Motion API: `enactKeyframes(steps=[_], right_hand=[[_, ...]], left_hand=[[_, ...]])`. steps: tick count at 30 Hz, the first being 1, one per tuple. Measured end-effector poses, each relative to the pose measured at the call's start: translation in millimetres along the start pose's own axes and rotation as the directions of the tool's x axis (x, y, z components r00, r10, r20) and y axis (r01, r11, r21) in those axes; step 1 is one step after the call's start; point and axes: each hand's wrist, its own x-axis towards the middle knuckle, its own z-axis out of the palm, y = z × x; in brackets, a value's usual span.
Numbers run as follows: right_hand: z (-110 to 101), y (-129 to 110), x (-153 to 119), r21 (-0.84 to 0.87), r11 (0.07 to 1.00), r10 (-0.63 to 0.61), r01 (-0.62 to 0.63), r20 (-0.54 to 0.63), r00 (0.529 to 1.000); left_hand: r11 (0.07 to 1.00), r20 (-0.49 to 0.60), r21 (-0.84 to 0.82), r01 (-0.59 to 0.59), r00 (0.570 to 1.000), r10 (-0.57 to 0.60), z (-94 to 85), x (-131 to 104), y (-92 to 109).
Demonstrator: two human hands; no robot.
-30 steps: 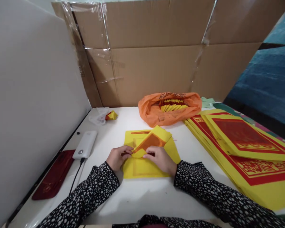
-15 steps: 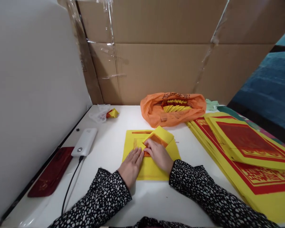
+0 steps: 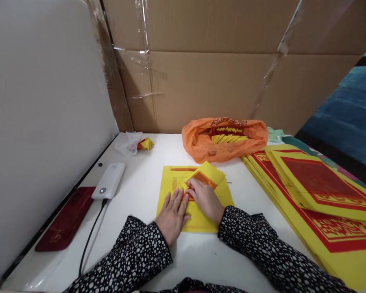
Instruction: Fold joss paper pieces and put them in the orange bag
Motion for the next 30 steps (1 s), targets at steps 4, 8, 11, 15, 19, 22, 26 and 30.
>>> enactKeyframes(steps=[4, 8, 11, 15, 19, 22, 26, 30], right_hand=[[0, -1, 1, -0.023, 1.0, 0.004, -0.004, 0.002, 1.0], [-6, -2, -13, -0.113, 0.992, -0.05, 0.047, -0.027, 0.998], [-14, 1, -37, -0.148, 0.98, -0.141, 0.136, -0.025, 0.99], [-21, 10, -67, -0.078, 0.97, -0.231, 0.229, -0.016, 0.973], [-27, 19, -73, -0.003, 0.974, -0.225, 0.225, -0.02, 0.974], [-29, 22, -68, 0.039, 0.975, -0.217, 0.219, -0.043, 0.975], [-29, 23, -65, -0.061, 0.965, -0.26, 0.256, -0.063, 0.964], [-29, 22, -67, -0.249, 0.929, -0.286, 0.274, -0.011, 0.958]], left_hand=[[0.998, 0.055, 0.058, 0.032, 0.998, -0.036, -4.0, 0, 7], [0.996, 0.087, 0.079, 0.05, 0.995, -0.057, -6.7, 1, 11], [0.996, 0.137, 0.074, 0.043, 0.989, -0.053, -10.0, 4, 7], [0.998, 0.264, 0.014, -0.054, 0.963, 0.048, -19.9, 16, -5], [0.983, 0.375, -0.03, -0.181, 0.909, 0.179, -29.7, 36, -12], [0.974, 0.433, -0.041, -0.222, 0.875, 0.217, -34.4, 48, -9], [0.972, 0.5, -0.014, -0.236, 0.84, 0.211, -43.6, 52, -3], [0.989, 0.471, 0.027, -0.148, 0.874, 0.118, -55.7, 54, -10]])
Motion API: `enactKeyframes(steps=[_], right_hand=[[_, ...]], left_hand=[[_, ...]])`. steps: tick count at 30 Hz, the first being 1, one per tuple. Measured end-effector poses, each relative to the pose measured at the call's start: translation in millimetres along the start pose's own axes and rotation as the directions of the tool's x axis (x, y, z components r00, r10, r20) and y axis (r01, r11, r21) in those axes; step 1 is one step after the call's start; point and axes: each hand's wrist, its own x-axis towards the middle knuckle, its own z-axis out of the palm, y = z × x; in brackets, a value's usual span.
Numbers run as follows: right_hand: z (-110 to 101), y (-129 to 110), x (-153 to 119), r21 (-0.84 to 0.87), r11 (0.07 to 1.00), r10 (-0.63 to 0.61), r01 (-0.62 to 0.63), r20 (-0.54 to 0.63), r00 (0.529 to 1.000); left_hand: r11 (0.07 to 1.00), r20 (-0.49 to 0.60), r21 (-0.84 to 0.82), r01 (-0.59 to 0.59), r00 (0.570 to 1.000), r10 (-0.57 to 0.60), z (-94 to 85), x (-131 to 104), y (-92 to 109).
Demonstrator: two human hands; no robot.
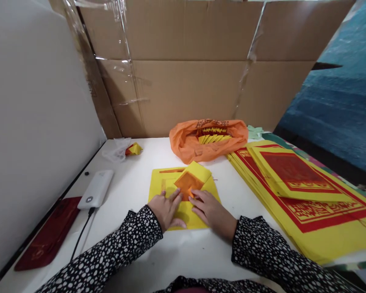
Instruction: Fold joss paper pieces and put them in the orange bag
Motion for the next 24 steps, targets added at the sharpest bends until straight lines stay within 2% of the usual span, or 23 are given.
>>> enactKeyframes(steps=[2, 5, 7, 8, 9, 10, 11, 13, 14, 15, 17, 20, 21, 23, 24], right_hand=[[-3, -1, 2, -0.082, 0.996, -0.015, 0.02, 0.06, 0.998], [-8, -5, 8, -0.082, 0.996, -0.013, 0.021, 0.096, 0.995], [-9, -8, 11, 0.08, 0.994, 0.066, -0.071, 0.053, 0.996], [-8, -10, 11, 0.225, 0.961, 0.157, -0.162, 0.037, 0.987], [-6, -11, 10, 0.402, 0.875, 0.27, -0.269, 0.054, 0.961], [-4, -13, 9, 0.581, 0.725, 0.381, -0.371, 0.111, 0.918], [-3, -14, 8, 0.728, 0.523, 0.459, -0.444, 0.198, 0.866], [-2, -18, 8, 0.871, 0.129, 0.503, -0.475, 0.355, 0.788], [-2, -20, 9, 0.894, 0.0, 0.505, -0.449, 0.387, 0.771], [-4, -23, 12, 0.909, -0.072, 0.521, -0.41, 0.385, 0.762], [-8, -29, 20, 0.936, -0.109, 0.568, -0.334, 0.334, 0.752], [-13, -36, 36, 0.968, -0.083, 0.606, -0.236, 0.237, 0.759], [-16, -37, 40, 0.975, -0.07, 0.609, -0.211, 0.21, 0.765], [-27, -34, 47, 0.98, -0.018, 0.592, -0.2, 0.172, 0.787], [-35, -30, 49, 0.975, 0.021, 0.548, -0.222, 0.174, 0.818]], left_hand=[[0.998, -0.034, -0.006, 0.064, 0.997, -0.065, -3.1, 0, -8], [1.0, -0.14, 0.003, 0.028, 0.99, -0.027, -2.0, 4, -20], [0.999, -0.23, 0.011, -0.033, 0.973, 0.035, 2.7, 6, -26], [0.998, -0.274, 0.005, -0.062, 0.96, 0.061, 5.9, 6, -29], [0.996, -0.319, -0.006, -0.09, 0.944, 0.084, 9.3, 7, -32], [0.993, -0.362, -0.02, -0.119, 0.926, 0.104, 12.8, 8, -34], [0.989, -0.401, -0.032, -0.141, 0.909, 0.117, 15.9, 8, -37], [0.987, -0.46, -0.056, -0.154, 0.881, 0.111, 20.2, 11, -41], [0.986, -0.479, -0.067, -0.153, 0.872, 0.103, 20.9, 12, -41], [0.985, -0.496, -0.072, -0.154, 0.863, 0.098, 20.5, 12, -40], [0.981, -0.538, -0.044, -0.187, 0.832, 0.135, 17.2, 11, -33], [0.951, -0.616, 0.128, -0.281, 0.729, 0.298, 8.7, -2, -9], [0.945, -0.633, 0.169, -0.279, 0.704, 0.321, 5.7, -9, 0], [0.937, -0.654, 0.225, -0.267, 0.672, 0.348, 0.3, -26, 16], [0.931, -0.66, 0.247, -0.269, 0.657, 0.365, -2.1, -33, 21]])
